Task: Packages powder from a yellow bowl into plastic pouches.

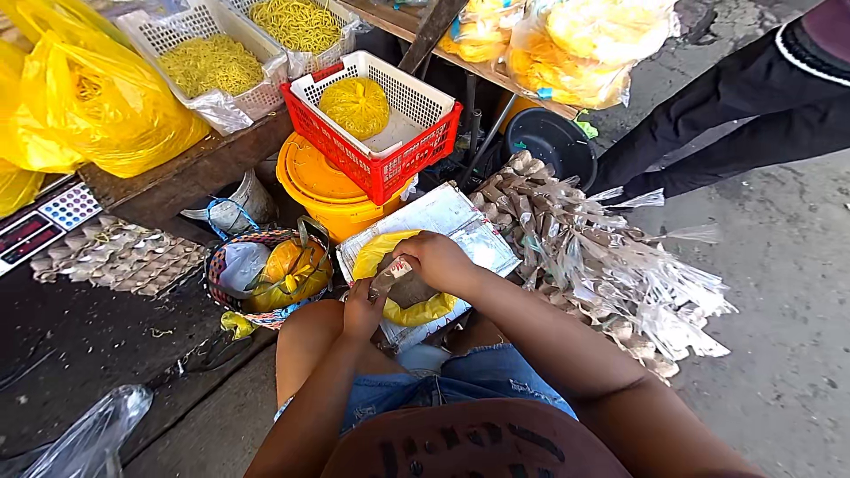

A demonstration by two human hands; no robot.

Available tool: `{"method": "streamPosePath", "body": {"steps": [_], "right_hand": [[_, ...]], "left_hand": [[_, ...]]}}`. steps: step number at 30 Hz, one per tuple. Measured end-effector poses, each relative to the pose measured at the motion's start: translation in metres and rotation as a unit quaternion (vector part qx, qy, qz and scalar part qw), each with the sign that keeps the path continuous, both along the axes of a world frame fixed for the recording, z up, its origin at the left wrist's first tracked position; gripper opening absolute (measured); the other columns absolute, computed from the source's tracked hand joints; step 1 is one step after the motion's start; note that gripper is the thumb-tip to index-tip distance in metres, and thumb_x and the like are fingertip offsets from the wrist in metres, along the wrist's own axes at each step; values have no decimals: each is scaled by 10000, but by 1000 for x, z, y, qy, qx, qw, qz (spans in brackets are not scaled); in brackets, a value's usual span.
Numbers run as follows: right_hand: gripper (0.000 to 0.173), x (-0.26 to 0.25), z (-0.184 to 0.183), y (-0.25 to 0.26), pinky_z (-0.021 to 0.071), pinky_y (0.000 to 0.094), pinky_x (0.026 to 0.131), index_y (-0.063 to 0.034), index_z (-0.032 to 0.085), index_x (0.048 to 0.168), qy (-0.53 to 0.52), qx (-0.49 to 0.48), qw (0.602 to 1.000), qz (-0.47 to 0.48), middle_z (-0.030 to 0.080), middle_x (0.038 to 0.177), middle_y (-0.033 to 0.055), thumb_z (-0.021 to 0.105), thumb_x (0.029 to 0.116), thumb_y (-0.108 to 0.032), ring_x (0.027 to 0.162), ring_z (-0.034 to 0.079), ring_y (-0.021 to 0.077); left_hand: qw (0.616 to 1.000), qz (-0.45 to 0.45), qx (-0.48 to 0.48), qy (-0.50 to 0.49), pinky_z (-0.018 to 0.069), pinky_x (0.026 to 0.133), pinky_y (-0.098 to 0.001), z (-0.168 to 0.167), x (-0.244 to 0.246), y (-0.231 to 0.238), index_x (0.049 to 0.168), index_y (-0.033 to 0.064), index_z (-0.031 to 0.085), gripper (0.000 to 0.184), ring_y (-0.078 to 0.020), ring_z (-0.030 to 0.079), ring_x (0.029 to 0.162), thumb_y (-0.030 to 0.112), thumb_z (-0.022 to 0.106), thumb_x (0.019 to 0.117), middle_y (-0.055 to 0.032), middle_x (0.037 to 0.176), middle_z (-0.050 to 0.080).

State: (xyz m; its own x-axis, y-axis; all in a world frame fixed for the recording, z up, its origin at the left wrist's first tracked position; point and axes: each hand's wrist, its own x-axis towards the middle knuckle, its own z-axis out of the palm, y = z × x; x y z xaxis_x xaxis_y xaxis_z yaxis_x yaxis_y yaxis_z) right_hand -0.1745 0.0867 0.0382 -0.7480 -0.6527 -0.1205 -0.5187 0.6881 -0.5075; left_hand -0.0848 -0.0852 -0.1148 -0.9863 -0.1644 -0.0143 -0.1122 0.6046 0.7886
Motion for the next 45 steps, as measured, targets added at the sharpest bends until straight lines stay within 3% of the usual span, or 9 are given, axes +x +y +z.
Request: {"method": "streamPosePath", "body": {"steps": [5, 7, 11, 17, 22, 30, 38, 42, 45], "right_hand": [[180, -13, 10, 46, 550, 544, 919, -54, 747, 1109, 86, -97, 985, -118, 743, 1055, 138, 603, 1001, -64, 1011, 706, 321], [171, -20, -2, 62, 549, 552, 881, -50, 727, 1122, 34, -72, 979, -188, 731, 1042, 148, 597, 1015, -83, 963, 706, 309], [301, -15, -65, 67, 492, 574, 1013, -48, 660, 1278, -118, 43, 967, -223, 689, 1235, 193, 483, 1054, -142, 1166, 657, 364], [261, 10, -120, 48, 507, 435, 998, 10, 648, 1248, -232, -50, 936, -258, 691, 1181, 187, 550, 1026, -85, 1102, 669, 267], [250, -5, -96, 68, 538, 385, 875, 34, 647, 1223, -227, -113, 931, -264, 683, 1119, 177, 569, 1017, -83, 950, 666, 215], [122, -19, -12, 77, 485, 248, 705, -7, 666, 1104, -182, -187, 924, -278, 652, 871, 43, 615, 1012, -69, 728, 571, 62], [259, 0, -28, 23, 492, 444, 1041, -29, 715, 1198, -98, -85, 985, -110, 714, 1184, 151, 526, 1036, -99, 1143, 663, 257], [252, 19, -20, 12, 517, 518, 927, -78, 778, 1063, 110, -133, 984, -50, 765, 1051, 109, 533, 1002, -72, 1037, 698, 321], [213, 16, 0, 34, 528, 511, 928, -67, 778, 1055, 126, -183, 969, -110, 763, 1048, 101, 573, 999, -83, 1014, 699, 297]], "left_hand": [[1000, 13, 22, 6, 518, 1012, -425, -1, 0, -4, 1167, -90, 670, 310, -324, 671, 1104, 100, 707, 924, -255, 1166, 680], [999, 17, 26, 3, 515, 1014, -424, 0, -3, -3, 1166, -90, 668, 311, -320, 670, 1102, 100, 710, 923, -251, 1162, 682], [999, 13, 40, -19, 498, 1038, -430, 3, -6, -1, 1194, -82, 660, 341, -313, 657, 1135, 134, 713, 935, -246, 1193, 674], [999, 12, 41, -17, 508, 1020, -433, 3, -4, -1, 1201, -86, 651, 362, -318, 664, 1114, 161, 717, 945, -249, 1191, 671], [999, 11, 38, -4, 513, 1012, -432, 0, -1, -6, 1188, -94, 654, 360, -325, 668, 1100, 168, 712, 948, -257, 1174, 674], [999, 4, 42, -3, 509, 1016, -445, -2, -4, -4, 1180, -81, 668, 391, -326, 667, 1101, 234, 720, 953, -248, 1167, 679], [998, -25, 47, 13, 519, 997, -437, -5, -1, -6, 1164, -73, 676, 401, -313, 667, 1081, 245, 747, 930, -233, 1141, 683], [995, -25, 87, 43, 535, 964, -367, -12, 4, -8, 1153, -81, 674, 385, -239, 676, 1049, 196, 764, 902, -214, 1121, 693], [984, 8, 171, 55, 551, 896, -256, -9, 6, -9, 1131, -72, 667, 311, -104, 682, 957, 93, 762, 885, -152, 1060, 708]]}}
